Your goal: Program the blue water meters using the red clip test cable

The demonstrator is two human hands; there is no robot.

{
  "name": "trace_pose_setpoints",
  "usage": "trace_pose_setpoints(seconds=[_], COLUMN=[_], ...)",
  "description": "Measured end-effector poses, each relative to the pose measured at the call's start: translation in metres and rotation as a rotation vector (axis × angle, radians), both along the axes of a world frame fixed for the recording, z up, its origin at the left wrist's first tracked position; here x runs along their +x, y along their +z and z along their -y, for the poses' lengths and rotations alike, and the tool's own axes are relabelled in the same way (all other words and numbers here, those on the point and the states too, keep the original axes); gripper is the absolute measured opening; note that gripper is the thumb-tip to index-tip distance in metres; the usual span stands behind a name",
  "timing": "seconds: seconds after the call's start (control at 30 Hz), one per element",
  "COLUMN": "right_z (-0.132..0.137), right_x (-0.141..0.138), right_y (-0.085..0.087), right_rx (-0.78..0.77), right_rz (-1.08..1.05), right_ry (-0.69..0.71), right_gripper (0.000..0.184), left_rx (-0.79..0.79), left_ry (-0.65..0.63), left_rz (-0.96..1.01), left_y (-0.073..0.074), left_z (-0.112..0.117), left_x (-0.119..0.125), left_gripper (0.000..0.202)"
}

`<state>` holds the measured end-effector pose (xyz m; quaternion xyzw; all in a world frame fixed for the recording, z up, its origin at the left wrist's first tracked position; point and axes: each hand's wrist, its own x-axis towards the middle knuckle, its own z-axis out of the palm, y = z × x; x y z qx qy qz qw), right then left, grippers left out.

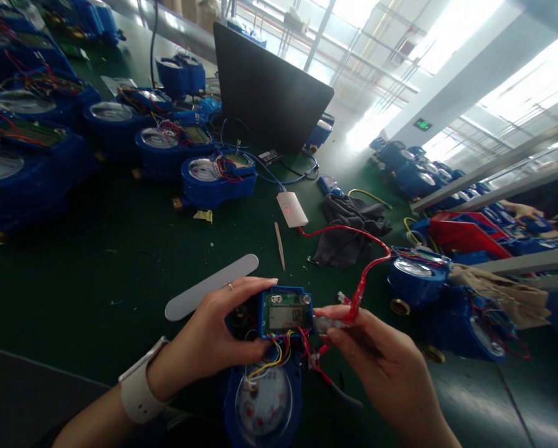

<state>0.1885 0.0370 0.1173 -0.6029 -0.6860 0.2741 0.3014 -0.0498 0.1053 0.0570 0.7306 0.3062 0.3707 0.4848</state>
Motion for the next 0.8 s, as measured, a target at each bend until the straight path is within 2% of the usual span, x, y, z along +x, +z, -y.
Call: trace_pose_setpoints(seconds=[0.37, 0.8], right_z=[-0.0031, -0.0103], right_x=[-0.0013, -0.0011], right_y=[-0.0001, 0.0084], right_rx=[0.074, 0.001], right_rz=[-0.001, 0.017], right_ry=[0.015, 0.019], right_gripper=[0.02, 0.017], left_rx=[0.007, -0.013], left_ry=[0.012, 0.021], left_rz=[0.003, -0.028], left_y=[-0.002, -0.0003], left_z=[0.0017, -0.0007], left_x=[-0.0013, 0.0007], left_gripper=[0.061, 0.061])
